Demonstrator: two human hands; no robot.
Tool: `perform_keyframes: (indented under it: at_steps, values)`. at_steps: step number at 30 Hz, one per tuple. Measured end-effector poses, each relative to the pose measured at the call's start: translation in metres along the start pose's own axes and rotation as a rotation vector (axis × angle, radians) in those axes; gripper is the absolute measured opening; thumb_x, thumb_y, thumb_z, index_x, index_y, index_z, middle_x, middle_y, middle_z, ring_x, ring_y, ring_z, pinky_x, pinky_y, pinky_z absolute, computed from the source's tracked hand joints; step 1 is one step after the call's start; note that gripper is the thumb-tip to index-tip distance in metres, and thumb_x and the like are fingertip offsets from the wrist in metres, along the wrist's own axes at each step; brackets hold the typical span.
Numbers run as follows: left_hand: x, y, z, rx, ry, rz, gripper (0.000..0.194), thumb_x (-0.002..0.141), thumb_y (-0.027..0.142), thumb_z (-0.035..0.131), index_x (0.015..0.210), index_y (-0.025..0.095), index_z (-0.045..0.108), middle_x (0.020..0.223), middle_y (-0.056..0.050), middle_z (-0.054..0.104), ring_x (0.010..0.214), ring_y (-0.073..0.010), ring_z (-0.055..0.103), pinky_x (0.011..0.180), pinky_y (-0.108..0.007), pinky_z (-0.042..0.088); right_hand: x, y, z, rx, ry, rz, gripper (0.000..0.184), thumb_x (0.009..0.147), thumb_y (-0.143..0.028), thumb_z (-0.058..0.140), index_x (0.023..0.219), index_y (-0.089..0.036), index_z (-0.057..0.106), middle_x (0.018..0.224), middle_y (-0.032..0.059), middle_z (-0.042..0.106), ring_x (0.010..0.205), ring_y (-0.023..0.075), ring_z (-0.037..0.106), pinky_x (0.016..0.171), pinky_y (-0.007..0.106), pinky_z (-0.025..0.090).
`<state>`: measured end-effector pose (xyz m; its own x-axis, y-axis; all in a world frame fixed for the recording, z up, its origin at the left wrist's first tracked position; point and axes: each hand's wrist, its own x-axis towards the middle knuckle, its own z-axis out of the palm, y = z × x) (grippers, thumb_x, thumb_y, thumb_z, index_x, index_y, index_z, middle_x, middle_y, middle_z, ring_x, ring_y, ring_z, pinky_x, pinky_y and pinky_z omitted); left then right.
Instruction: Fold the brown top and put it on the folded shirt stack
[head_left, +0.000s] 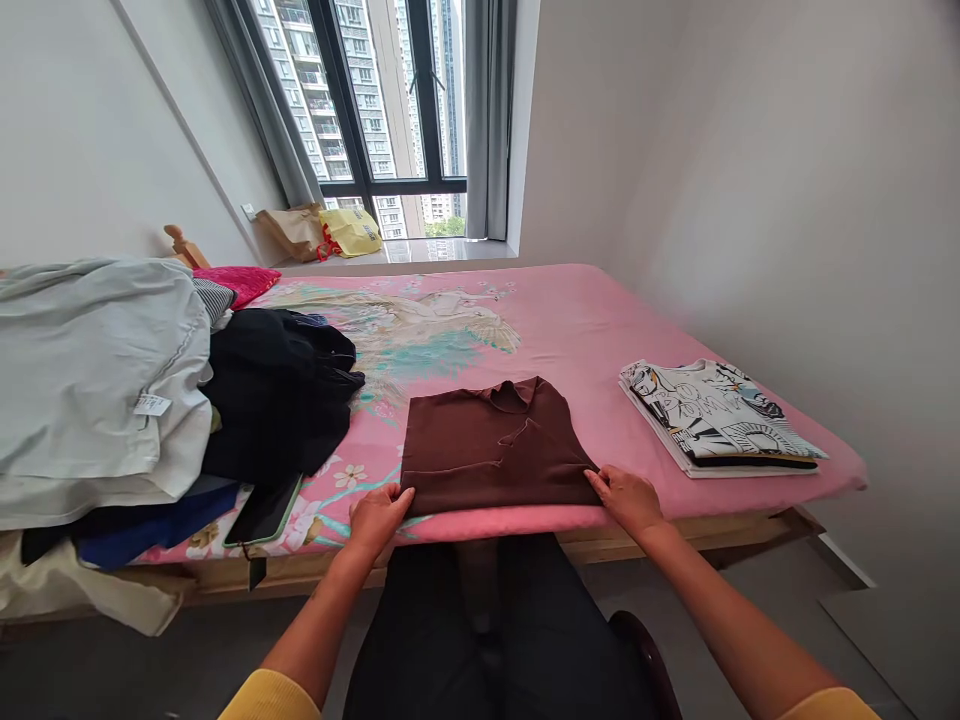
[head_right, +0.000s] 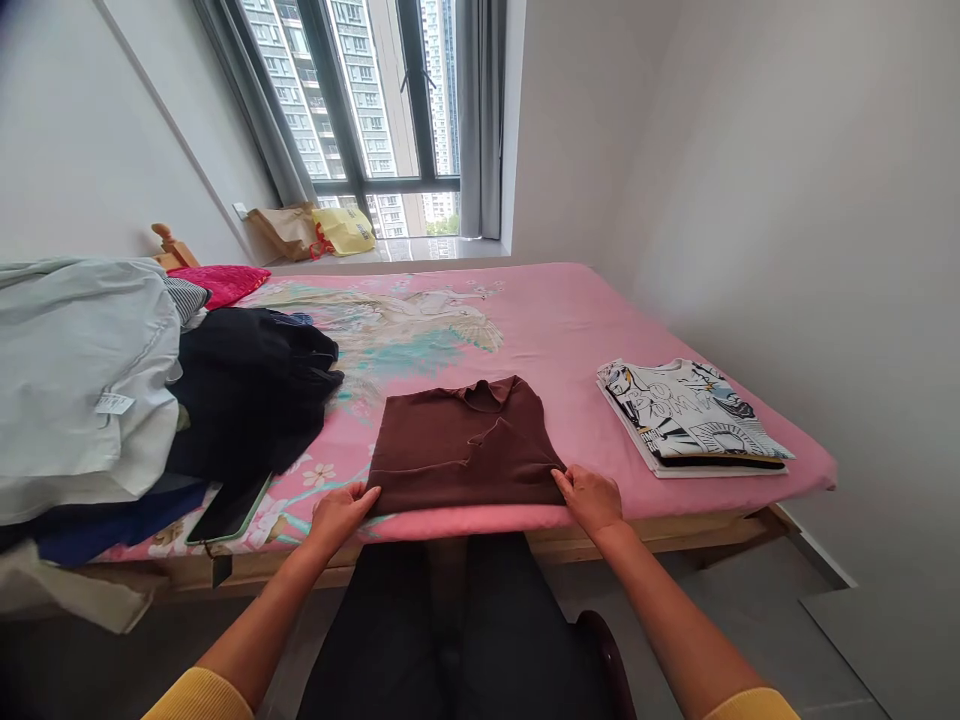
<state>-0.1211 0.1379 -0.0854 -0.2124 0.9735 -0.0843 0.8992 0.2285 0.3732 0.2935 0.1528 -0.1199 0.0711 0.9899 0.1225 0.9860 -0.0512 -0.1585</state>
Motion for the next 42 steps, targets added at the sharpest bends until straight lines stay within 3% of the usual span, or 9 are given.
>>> perform_keyframes:
  at_steps: [6, 9, 12, 14, 22, 26, 31, 36, 42]
  values:
    - [-0.003, -0.009, 0.016, 0.002, 0.271, 0.076, 0.030, 0.082, 0.044, 0.051, 0.097, 0.021, 0.061, 0.078, -0.004, 0.064, 0.079, -0.0215, 0.061, 0.071, -0.030, 0.039, -0.007, -0.004, -0.012, 0.083, 0.222, -0.019, 0.027, 0.089, -0.043, 0.047, 0.088, -0.019, 0.060, 0.082, 0.0075, 0.067, 0.078, 0.0231, 0.059, 0.069, 0.033, 0.037]
    - [-0.011, -0.003, 0.023, -0.047, 0.456, 0.306, 0.027, 0.085, 0.034, 0.049, 0.103, 0.017, 0.060, 0.091, -0.008, 0.064, 0.089, -0.0213, 0.059, 0.081, -0.033, 0.042, -0.016, -0.027, -0.025, 0.246, 0.377, -0.214, 0.021, 0.091, -0.033, 0.044, 0.093, -0.018, 0.059, 0.091, 0.0090, 0.065, 0.089, 0.0226, 0.056, 0.082, 0.036, 0.039]
    - [-0.018, 0.014, 0.032, -0.059, 0.376, 0.672, 0.025, 0.090, 0.023, 0.041, 0.102, 0.021, 0.063, 0.106, -0.007, 0.065, 0.105, -0.0186, 0.057, 0.094, -0.033, 0.041, -0.025, -0.059, -0.028, 0.436, 0.363, -0.454, 0.022, 0.093, -0.026, 0.038, 0.095, -0.018, 0.058, 0.095, 0.0085, 0.064, 0.093, 0.0198, 0.056, 0.089, 0.036, 0.041]
    - [-0.020, 0.025, 0.039, -0.007, 0.293, 0.751, 0.031, 0.091, 0.020, 0.038, 0.109, 0.023, 0.062, 0.118, -0.005, 0.063, 0.117, -0.0178, 0.052, 0.100, -0.034, 0.038, -0.025, -0.075, -0.019, 0.468, 0.268, -0.545, 0.026, 0.093, -0.024, 0.034, 0.100, -0.017, 0.059, 0.101, 0.0088, 0.064, 0.101, 0.0190, 0.056, 0.094, 0.036, 0.041]
    - [-0.019, 0.029, 0.054, 0.240, 0.221, 0.405, 0.047, 0.089, 0.037, 0.043, 0.134, 0.026, 0.045, 0.146, -0.008, 0.038, 0.135, -0.0268, 0.034, 0.108, -0.059, 0.018, -0.002, -0.067, 0.022, 0.075, 0.015, -0.200, 0.064, 0.086, -0.047, 0.045, 0.135, -0.005, 0.043, 0.144, 0.0195, 0.036, 0.135, 0.0314, 0.030, 0.109, 0.049, 0.025]
    - [-0.018, 0.049, 0.051, 0.131, 0.265, 0.440, 0.041, 0.088, 0.036, 0.045, 0.126, 0.025, 0.054, 0.140, -0.010, 0.046, 0.132, -0.0273, 0.037, 0.108, -0.057, 0.021, -0.002, -0.072, 0.021, 0.119, 0.121, -0.331, 0.048, 0.092, -0.034, 0.037, 0.132, -0.011, 0.048, 0.143, 0.0116, 0.041, 0.136, 0.0249, 0.029, 0.112, 0.043, 0.023]
    - [-0.001, 0.109, 0.048, -0.042, 0.223, 0.599, 0.039, 0.087, 0.034, 0.046, 0.124, 0.025, 0.055, 0.136, -0.010, 0.049, 0.128, -0.0242, 0.042, 0.105, -0.045, 0.032, -0.005, -0.076, 0.037, 0.150, 0.192, -0.363, 0.047, 0.091, -0.030, 0.041, 0.133, -0.009, 0.046, 0.142, 0.0130, 0.042, 0.134, 0.0246, 0.032, 0.111, 0.045, 0.025]
    - [0.028, 0.157, 0.043, -0.169, 0.084, 0.443, 0.038, 0.075, 0.040, 0.060, 0.109, 0.024, 0.062, 0.106, -0.010, 0.062, 0.105, -0.0280, 0.054, 0.093, -0.046, 0.037, -0.005, -0.075, 0.046, 0.167, 0.234, -0.364, 0.049, 0.089, -0.028, 0.044, 0.135, -0.011, 0.044, 0.143, 0.0123, 0.040, 0.135, 0.0238, 0.030, 0.112, 0.045, 0.024]
    - [0.046, 0.152, 0.050, -0.465, -0.111, 0.335, 0.004, 0.066, 0.023, 0.058, 0.068, 0.021, 0.055, 0.062, 0.004, 0.055, 0.065, -0.0137, 0.052, 0.068, -0.027, 0.040, -0.002, -0.074, 0.036, 0.359, 0.240, -0.319, 0.046, 0.090, -0.031, 0.043, 0.132, -0.012, 0.045, 0.137, 0.0119, 0.048, 0.131, 0.0230, 0.037, 0.109, 0.044, 0.028]
